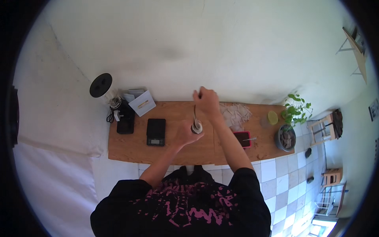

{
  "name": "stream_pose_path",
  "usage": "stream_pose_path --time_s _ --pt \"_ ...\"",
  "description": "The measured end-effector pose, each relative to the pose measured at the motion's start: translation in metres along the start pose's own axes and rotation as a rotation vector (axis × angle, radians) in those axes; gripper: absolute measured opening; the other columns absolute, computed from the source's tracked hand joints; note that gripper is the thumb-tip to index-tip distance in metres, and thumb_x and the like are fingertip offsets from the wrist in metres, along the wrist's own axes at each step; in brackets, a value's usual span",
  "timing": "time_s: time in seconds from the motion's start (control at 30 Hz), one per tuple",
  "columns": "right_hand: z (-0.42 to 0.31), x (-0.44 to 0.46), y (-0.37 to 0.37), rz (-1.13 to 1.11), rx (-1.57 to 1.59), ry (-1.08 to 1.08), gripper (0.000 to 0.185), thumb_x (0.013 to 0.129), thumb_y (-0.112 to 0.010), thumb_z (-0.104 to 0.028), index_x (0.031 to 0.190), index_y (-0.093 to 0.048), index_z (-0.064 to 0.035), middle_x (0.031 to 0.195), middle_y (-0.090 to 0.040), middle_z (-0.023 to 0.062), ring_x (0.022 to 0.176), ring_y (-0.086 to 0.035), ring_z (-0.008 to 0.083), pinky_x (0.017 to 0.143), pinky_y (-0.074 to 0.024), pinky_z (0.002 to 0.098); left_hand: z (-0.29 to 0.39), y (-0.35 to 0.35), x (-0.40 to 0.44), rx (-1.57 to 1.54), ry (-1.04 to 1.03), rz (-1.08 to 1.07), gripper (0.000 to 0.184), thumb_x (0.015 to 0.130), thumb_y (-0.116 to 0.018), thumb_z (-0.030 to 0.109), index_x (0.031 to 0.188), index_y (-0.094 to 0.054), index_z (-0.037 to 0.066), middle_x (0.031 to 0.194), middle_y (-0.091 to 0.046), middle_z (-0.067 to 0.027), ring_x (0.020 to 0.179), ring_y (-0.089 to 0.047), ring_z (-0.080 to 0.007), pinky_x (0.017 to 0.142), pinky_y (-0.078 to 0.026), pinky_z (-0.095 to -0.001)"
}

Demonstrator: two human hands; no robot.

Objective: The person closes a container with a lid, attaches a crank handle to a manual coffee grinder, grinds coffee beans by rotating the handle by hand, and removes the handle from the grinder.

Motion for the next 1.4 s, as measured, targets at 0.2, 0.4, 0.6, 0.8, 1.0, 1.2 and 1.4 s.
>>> stream_pose_path --time_s 0.2,0.4,0.6,0.8,1.0,1.2,1.4 --pt "0.051 -0.067 0.006 -0.201 -0.067 -0.072 0.031 0.091 -0.075 -0.025 0.071 -0.067 -0.0029 0.063 -0.066 0.0162 0.059 -0.067 0.0382 0.057 -0.0523 0.0479 -0.026 0.056 0.019 -0.041 0.348 0.116 0.025 0.074 -0.085 0.019 0.084 -0.072 0.0 0.071 -0.071 -0.0151 0.062 -0.069 -0.0303 0.061 -0.054 -0.0396" --pt "-0.068 -0.08 0.011 -0.324 0.201 0.142 0.03 0.087 -0.079 -0.019 0.07 -0.06 -0.0033 0.061 -0.063 0.0139 0.052 -0.062 0.0332 0.051 -0.0477 0.0416 -0.074 0.018 0.019 0.104 0.297 0.125 0.024 0.079 -0.086 0.015 0.091 -0.073 0.0 0.074 -0.071 -0.0129 0.069 -0.07 -0.0182 0.065 -0.055 -0.0376" --pt "-0.08 -0.029 0.014 -0.148 0.242 0.258 0.031 0.09 -0.08 -0.02 0.072 -0.06 -0.0035 0.061 -0.064 0.0135 0.052 -0.063 0.0329 0.051 -0.0484 0.0413 -0.032 -0.028 0.002 -0.229 -0.101 0.461 0.038 0.078 -0.089 0.022 0.107 -0.072 0.004 0.087 -0.075 -0.0134 0.079 -0.073 -0.0261 0.076 -0.058 -0.0391" --pt "0.014 0.01 0.031 -0.085 0.012 -0.006 0.035 0.092 -0.078 -0.026 0.071 -0.061 -0.0033 0.06 -0.064 0.0165 0.056 -0.065 0.0397 0.054 -0.0504 0.0479 0.007 -0.04 0.009 0.209 0.056 0.007 0.031 0.076 -0.088 0.02 0.095 -0.073 0.002 0.083 -0.075 -0.0132 0.077 -0.076 -0.0294 0.072 -0.057 -0.0414" --pt "0.079 -0.049 0.038 -0.098 -0.036 0.036 0.038 0.093 -0.078 -0.024 0.069 -0.06 -0.0008 0.056 -0.06 0.0155 0.049 -0.06 0.0344 0.05 -0.0458 0.0431 -0.007 0.007 0.018 0.013 0.295 0.182 0.024 0.072 -0.084 0.018 0.088 -0.074 0.003 0.074 -0.072 -0.0152 0.067 -0.072 -0.0343 0.063 -0.056 -0.0417" --pt "0.008 -0.097 0.036 -0.377 0.159 0.092 0.024 0.088 -0.079 -0.022 0.075 -0.068 -0.0053 0.063 -0.066 0.0135 0.056 -0.065 0.038 0.054 -0.0504 0.0452 -0.019 0.022 0.024 0.16 0.334 0.28 0.025 0.073 -0.085 0.019 0.089 -0.074 0.003 0.076 -0.074 -0.0159 0.07 -0.074 -0.0323 0.064 -0.056 -0.041" --pt "-0.062 -0.071 0.045 -0.31 0.35 0.304 0.024 0.087 -0.08 -0.021 0.076 -0.065 -0.0057 0.063 -0.066 0.0128 0.055 -0.065 0.0369 0.055 -0.0517 0.0432 -0.055 -0.082 0.012 -0.76 0.118 0.361 0.029 0.073 -0.087 0.023 0.088 -0.072 0.003 0.071 -0.07 -0.0142 0.066 -0.071 -0.031 0.063 -0.056 -0.0427"
Point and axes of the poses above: each hand's wrist, its own x-axis towards the middle knuckle, its own y-axis out of the back of the hand, z = x × y, the point moved 10 cm from there along x, towards the middle knuckle
